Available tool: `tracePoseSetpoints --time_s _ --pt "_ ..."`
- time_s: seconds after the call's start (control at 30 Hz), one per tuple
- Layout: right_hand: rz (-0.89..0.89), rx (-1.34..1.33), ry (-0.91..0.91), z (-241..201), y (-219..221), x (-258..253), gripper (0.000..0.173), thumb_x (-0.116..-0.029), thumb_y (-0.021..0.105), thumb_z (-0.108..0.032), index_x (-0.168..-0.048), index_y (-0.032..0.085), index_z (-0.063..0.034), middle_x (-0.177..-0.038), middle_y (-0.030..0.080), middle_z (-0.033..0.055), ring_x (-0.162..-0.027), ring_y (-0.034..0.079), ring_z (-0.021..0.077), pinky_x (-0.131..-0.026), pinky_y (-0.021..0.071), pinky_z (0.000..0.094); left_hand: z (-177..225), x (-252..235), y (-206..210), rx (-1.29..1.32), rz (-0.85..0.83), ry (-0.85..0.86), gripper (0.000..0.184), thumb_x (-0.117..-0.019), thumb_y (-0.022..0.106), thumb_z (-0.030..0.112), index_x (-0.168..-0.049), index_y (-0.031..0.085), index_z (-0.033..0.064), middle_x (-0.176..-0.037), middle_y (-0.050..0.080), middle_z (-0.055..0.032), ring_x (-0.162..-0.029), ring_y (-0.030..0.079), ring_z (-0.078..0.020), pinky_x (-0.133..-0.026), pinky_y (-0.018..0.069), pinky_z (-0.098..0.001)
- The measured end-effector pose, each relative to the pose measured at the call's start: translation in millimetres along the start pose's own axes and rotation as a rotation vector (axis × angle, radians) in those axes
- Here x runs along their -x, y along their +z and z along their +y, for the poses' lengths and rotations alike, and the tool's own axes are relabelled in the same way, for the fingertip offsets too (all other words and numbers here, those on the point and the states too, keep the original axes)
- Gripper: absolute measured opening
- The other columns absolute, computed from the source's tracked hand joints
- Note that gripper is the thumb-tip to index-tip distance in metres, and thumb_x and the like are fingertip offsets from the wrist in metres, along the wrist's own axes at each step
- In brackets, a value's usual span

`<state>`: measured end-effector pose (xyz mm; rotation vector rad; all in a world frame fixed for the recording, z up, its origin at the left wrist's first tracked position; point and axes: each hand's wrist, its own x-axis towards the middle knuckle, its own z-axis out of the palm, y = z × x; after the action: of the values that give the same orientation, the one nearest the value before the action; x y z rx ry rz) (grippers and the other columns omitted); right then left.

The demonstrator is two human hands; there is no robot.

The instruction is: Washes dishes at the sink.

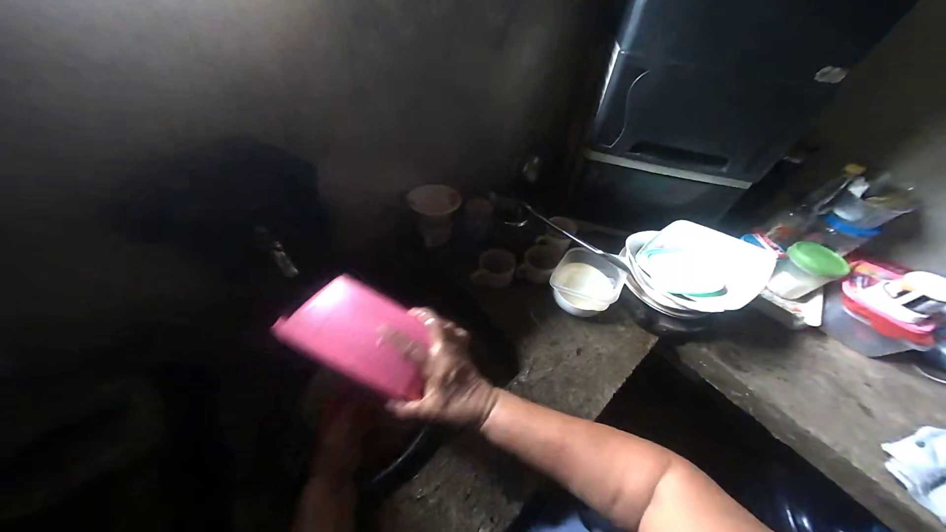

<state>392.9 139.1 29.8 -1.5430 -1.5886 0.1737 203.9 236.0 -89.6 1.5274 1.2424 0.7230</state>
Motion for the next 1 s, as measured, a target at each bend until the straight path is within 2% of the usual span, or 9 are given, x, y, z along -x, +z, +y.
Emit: tracePoseSetpoints --time_s 0.13,0.23,0.3,0.47,0.67,0.73,0.87,0.93,1.0 --pt "0.352 -0.288 0.247 31 -104 -2 0.082 -0.0827 0.081 -0.028 -0.153 0.046 -0.0046 -0.152 0.050 0.0184 -0.131 0.056 0.0228 -0.105 0.0521 0.0401 36 8 1 -0.065 0.196 -0.111 0.054 -0.1053 0.054 0.010 -0.153 0.036 -0.0065 -0.156 0.040 -0.0274 -0.145 0.040 -0.0355 -0.120 0.0324 -0.0476" --pt "0.590 -0.374 0.424 56 -197 18 0.056 -0.1030 0.056 -0.021 -0.155 0.040 -0.0078 -0.147 0.054 0.0066 -0.120 0.060 0.0095 -0.098 0.0536 0.0322 9 -4 -1 -0.136 0.203 -0.312 0.054 -0.1060 0.055 0.018 -0.150 0.038 -0.0081 -0.149 0.045 -0.0311 -0.137 0.046 -0.0410 -0.113 0.0375 -0.0546" --pt "0.843 -0.368 0.622 79 -251 28 0.043 -0.1099 0.045 -0.028 -0.149 0.043 -0.0104 -0.133 0.057 0.0075 -0.114 0.061 0.0139 -0.095 0.0544 0.0367 4 -4 -1 -0.065 0.188 -0.439 0.054 -0.1075 0.053 0.022 -0.150 0.039 -0.0082 -0.149 0.044 -0.0307 -0.136 0.046 -0.0404 -0.111 0.0390 -0.0552" --pt "1.218 -0.226 0.913 154 -332 63 0.061 -0.0998 0.056 -0.056 -0.147 0.052 -0.0166 -0.150 0.050 0.0126 -0.139 0.048 0.0286 -0.108 0.0438 0.0596 5 -2 1 -0.046 0.107 -0.530 0.058 -0.1074 0.054 0.030 -0.149 0.040 -0.0072 -0.149 0.043 -0.0299 -0.134 0.045 -0.0408 -0.108 0.0390 -0.0585" --pt "1.051 0.286 1.057 178 -356 66 0.068 -0.1067 0.052 -0.043 -0.154 0.036 0.0033 -0.154 0.043 0.0281 -0.145 0.042 0.0372 -0.119 0.0335 0.0514 -21 -15 -7 -0.170 0.123 -0.514 0.052 -0.1085 0.050 0.025 -0.148 0.041 -0.0077 -0.147 0.046 -0.0309 -0.129 0.050 -0.0409 -0.105 0.0425 -0.0566" --pt "0.990 0.498 0.854 165 -346 52 0.083 -0.1035 0.058 -0.028 -0.161 0.010 0.0073 -0.163 0.027 0.0303 -0.153 0.030 0.0358 -0.126 0.0239 0.0433 -29 -15 -9 -0.111 0.159 -0.488 0.051 -0.1077 0.051 0.024 -0.147 0.042 -0.0071 -0.144 0.047 -0.0298 -0.125 0.051 -0.0382 -0.102 0.0438 -0.0549" --pt "0.697 0.372 0.229 108 -217 1 0.050 -0.0954 0.060 -0.007 -0.141 0.049 0.0117 -0.150 0.047 0.0307 -0.143 0.045 0.0349 -0.118 0.0404 0.0416 -21 -8 -8 -0.115 0.196 -0.465 0.048 -0.1087 0.049 0.020 -0.147 0.042 -0.0084 -0.149 0.046 -0.0274 -0.134 0.049 -0.0343 -0.111 0.0405 -0.0480" --pt "0.300 0.212 0.064 81 -109 -9 0.038 -0.0920 0.062 -0.009 -0.127 0.065 0.0042 -0.145 0.054 0.0257 -0.141 0.049 0.0334 -0.118 0.0412 0.0439 -6 -2 -9 -0.225 0.154 -0.451 0.046 -0.1108 0.042 0.016 -0.148 0.039 -0.0106 -0.151 0.044 -0.0288 -0.139 0.045 -0.0352 -0.115 0.0366 -0.0464" --pt "-0.312 0.059 0.148 55 -21 -16 0.041 -0.0995 0.061 -0.014 -0.139 0.062 -0.0015 -0.158 0.043 0.0233 -0.148 0.041 0.0324 -0.122 0.0344 0.0418 -2 -1 -10 -0.367 0.098 -0.446 0.043 -0.1109 0.041 0.015 -0.145 0.042 -0.0120 -0.149 0.046 -0.0303 -0.140 0.045 -0.0371 -0.116 0.0368 -0.0471"
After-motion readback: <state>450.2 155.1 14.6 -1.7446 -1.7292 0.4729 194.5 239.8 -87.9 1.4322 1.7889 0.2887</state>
